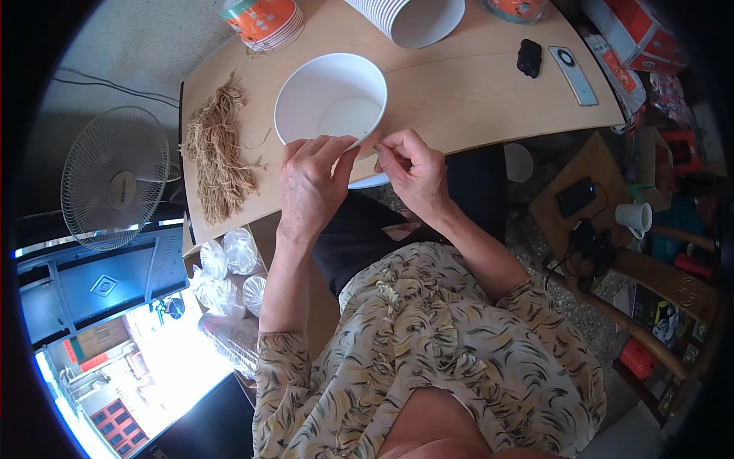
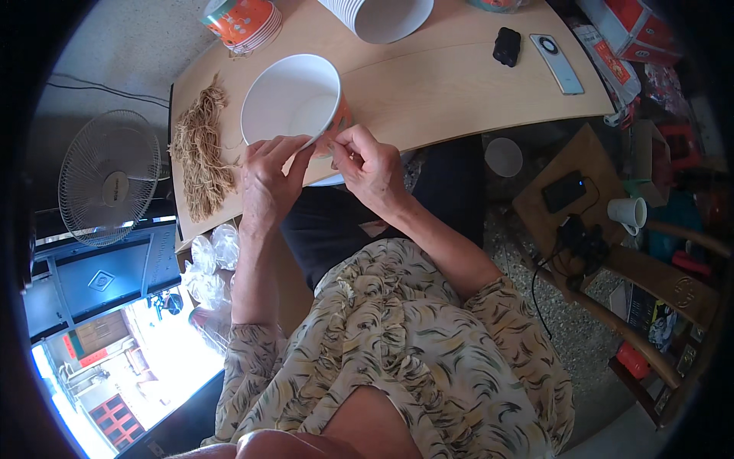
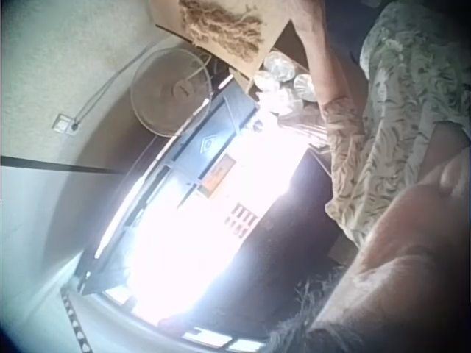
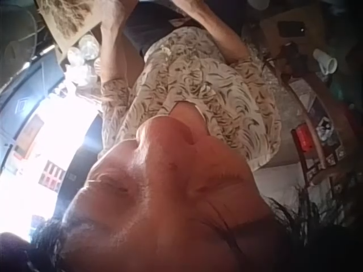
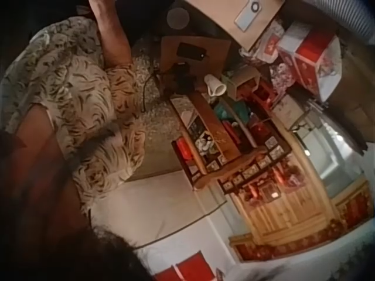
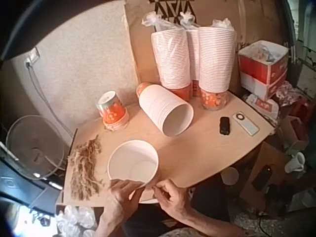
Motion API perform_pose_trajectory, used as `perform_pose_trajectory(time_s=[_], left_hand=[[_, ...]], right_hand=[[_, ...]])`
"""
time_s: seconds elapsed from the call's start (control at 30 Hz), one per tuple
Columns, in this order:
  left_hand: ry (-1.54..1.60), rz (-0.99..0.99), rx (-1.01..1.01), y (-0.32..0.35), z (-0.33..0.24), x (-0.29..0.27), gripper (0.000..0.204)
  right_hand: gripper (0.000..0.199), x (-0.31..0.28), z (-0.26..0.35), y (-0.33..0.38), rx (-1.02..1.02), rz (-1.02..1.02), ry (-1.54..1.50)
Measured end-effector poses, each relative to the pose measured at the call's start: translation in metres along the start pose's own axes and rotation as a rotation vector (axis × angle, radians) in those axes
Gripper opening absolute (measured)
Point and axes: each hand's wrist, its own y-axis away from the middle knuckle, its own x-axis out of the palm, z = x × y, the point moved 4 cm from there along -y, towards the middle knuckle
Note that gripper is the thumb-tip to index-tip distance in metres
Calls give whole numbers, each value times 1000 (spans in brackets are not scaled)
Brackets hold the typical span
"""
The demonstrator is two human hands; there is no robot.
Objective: The person is preparing paper cups by manipulating and attaching rubber bands to them at a workbench.
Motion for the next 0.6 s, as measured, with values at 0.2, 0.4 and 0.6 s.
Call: perform_pose_trajectory(time_s=[0.2, 0.4, 0.6], left_hand=[[206, 119, -68, -17, -7, -11, 19], [378, 339, -189, -37, 13, -1, 24], [477, 434, -221, -52, 26, 9, 21]], right_hand=[[7, 3, 4, -8, -3, 15, -9], [6, 1, 5, -16, 3, 51, -19], [6, -6, 5, -26, 22, 95, 15]])
